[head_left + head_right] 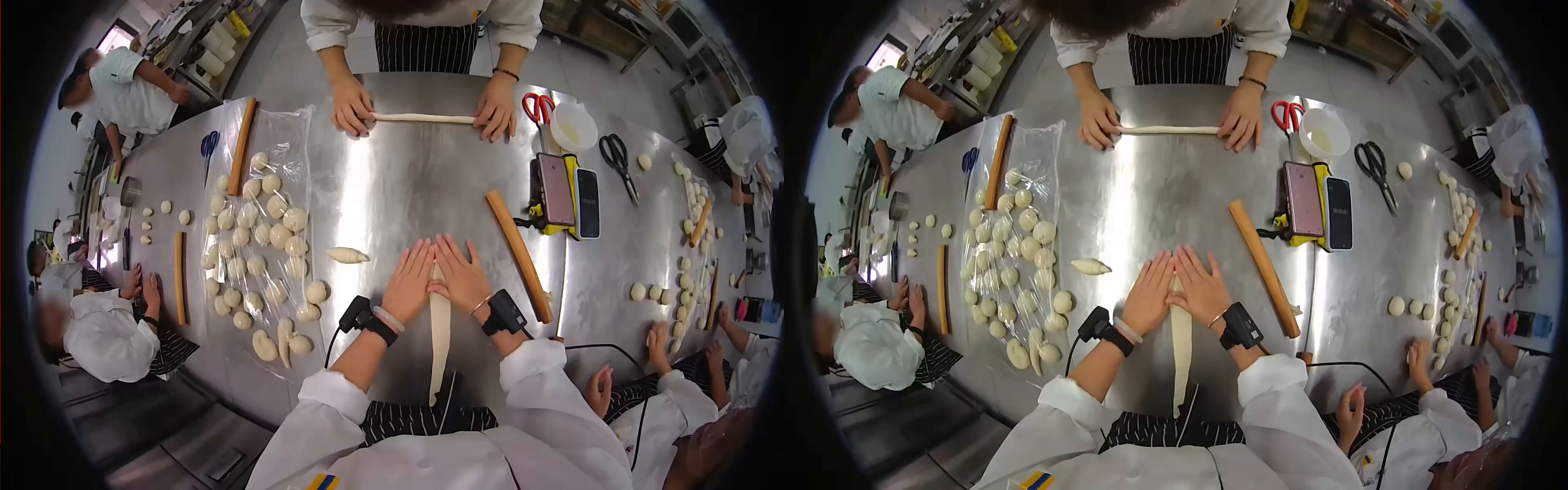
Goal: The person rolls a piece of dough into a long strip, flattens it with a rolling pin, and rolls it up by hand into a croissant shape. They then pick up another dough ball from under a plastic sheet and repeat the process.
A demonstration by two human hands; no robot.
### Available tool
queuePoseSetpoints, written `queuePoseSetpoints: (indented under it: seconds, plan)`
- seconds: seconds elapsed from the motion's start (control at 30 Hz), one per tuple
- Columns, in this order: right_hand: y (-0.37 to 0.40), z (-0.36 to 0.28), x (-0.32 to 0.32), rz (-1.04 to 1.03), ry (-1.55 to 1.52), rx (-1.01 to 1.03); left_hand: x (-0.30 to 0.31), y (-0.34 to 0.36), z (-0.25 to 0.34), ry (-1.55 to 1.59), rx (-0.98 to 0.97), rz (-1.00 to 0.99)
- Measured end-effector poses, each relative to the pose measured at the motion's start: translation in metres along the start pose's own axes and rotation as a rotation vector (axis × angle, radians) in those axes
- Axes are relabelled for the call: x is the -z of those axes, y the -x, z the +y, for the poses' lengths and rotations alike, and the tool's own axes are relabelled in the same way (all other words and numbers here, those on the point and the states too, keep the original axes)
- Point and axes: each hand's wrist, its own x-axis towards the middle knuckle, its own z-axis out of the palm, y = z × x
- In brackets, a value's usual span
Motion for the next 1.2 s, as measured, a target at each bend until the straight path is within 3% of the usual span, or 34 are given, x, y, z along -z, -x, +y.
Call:
queuePoseSetpoints:
  seconds: [0.07, 0.17, 0.4, 0.47, 0.6, 0.67, 0.87, 1.2]
  plan:
    - [0.009, 0.005, 0.000, 0.045, -0.030, 0.056, 0.005, 0.007, 0.001, -0.001, -0.036, -0.097]
    - [0.043, -0.004, 0.006, -0.072, -0.017, 0.047, 0.012, 0.043, 0.009, 0.064, -0.021, -0.126]
    - [0.023, -0.010, 0.014, -0.034, 0.019, 0.002, 0.013, 0.021, 0.013, 0.001, 0.013, -0.055]
    - [0.015, -0.007, 0.001, 0.033, 0.021, 0.016, 0.000, 0.013, 0.009, -0.031, -0.067, -0.011]
    - [0.041, -0.010, 0.004, 0.024, -0.027, 0.036, 0.002, 0.038, 0.012, 0.018, -0.061, -0.089]
    - [0.060, -0.012, 0.004, -0.078, 0.048, 0.052, 0.004, 0.055, 0.015, -0.001, -0.078, -0.143]
    - [0.041, -0.025, 0.006, 0.014, 0.036, -0.022, 0.011, 0.035, 0.023, -0.001, -0.073, -0.041]
    - [0.072, -0.029, 0.005, -0.075, 0.009, -0.011, 0.007, 0.064, 0.011, 0.024, -0.144, -0.145]
